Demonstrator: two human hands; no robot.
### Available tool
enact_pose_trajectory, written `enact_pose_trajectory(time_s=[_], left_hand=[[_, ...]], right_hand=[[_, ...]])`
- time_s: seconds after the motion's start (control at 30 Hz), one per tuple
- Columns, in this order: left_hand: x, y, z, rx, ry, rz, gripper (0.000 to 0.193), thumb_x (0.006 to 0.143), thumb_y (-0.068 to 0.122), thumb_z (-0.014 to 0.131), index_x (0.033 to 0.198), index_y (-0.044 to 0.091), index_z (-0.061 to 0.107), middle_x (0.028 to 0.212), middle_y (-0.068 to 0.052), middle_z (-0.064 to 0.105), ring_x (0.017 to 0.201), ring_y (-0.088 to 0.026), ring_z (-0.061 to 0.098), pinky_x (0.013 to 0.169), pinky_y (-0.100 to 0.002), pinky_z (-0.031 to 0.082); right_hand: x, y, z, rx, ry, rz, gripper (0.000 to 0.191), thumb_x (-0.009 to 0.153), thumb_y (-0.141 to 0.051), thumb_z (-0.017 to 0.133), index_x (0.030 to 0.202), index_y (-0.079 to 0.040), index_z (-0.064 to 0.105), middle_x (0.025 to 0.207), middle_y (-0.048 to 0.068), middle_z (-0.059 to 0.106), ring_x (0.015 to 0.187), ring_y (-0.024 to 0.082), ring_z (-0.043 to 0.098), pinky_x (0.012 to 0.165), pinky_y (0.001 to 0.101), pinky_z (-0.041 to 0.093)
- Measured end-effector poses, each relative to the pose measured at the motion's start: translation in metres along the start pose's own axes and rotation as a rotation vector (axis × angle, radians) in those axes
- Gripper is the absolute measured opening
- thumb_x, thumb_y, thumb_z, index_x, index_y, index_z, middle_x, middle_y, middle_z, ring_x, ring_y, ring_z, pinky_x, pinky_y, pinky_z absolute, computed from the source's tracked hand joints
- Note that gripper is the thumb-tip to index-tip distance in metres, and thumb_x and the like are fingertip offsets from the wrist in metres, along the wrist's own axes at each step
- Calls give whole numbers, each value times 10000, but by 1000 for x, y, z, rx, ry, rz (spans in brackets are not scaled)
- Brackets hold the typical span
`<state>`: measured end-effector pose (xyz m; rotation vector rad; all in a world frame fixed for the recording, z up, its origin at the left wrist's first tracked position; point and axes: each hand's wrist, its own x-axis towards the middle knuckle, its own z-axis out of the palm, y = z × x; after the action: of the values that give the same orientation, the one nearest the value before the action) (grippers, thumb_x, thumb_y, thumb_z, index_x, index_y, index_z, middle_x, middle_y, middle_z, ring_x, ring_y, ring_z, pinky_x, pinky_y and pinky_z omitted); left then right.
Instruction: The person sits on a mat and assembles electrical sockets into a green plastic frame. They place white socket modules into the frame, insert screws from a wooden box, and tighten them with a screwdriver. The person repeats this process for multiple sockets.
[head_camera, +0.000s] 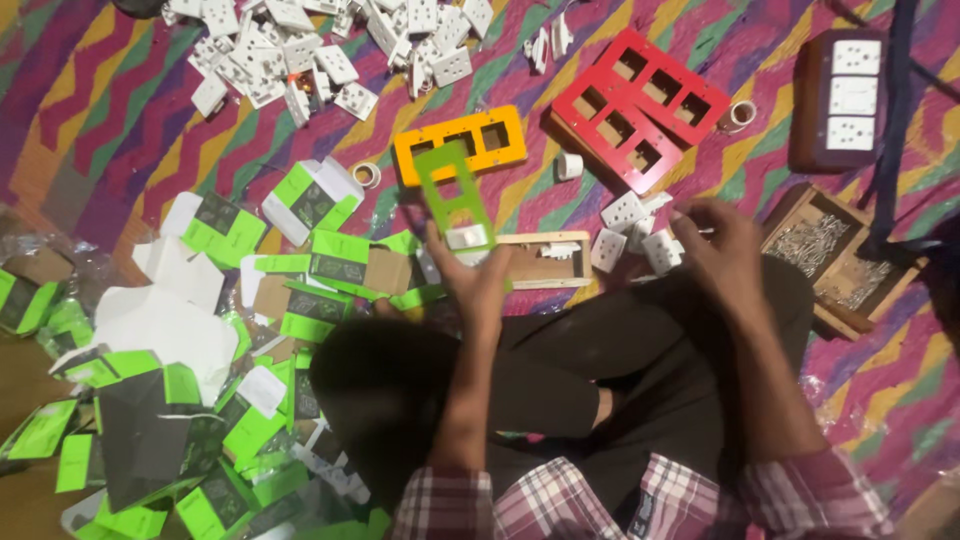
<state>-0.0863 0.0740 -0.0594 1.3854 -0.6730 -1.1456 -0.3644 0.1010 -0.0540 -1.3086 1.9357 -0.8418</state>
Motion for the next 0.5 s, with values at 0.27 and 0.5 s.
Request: enact_pose_trajectory(time_s=[0.27,0.5], left_hand=[[5,-4,1,-4,-186,-45,1020,712,-5,775,1587,15,250,1347,-159,561,1150,-219,613,938,-333,551],[2,-9,3,423,-168,238,1072,628,94,853,1564,-2,339,1374,-238,556,1259,-353,579,1071,-435,476]], right_hand=[[86,34,15,-560,-331,156,410,847,-356,778,1119,-51,745,1015,199,762,935,365,750,836,460,575],[100,79,34,-634,-182,54,532,794,-315,834,1194,-9,663,1053,256,742,1000,429,712,867,496,560]])
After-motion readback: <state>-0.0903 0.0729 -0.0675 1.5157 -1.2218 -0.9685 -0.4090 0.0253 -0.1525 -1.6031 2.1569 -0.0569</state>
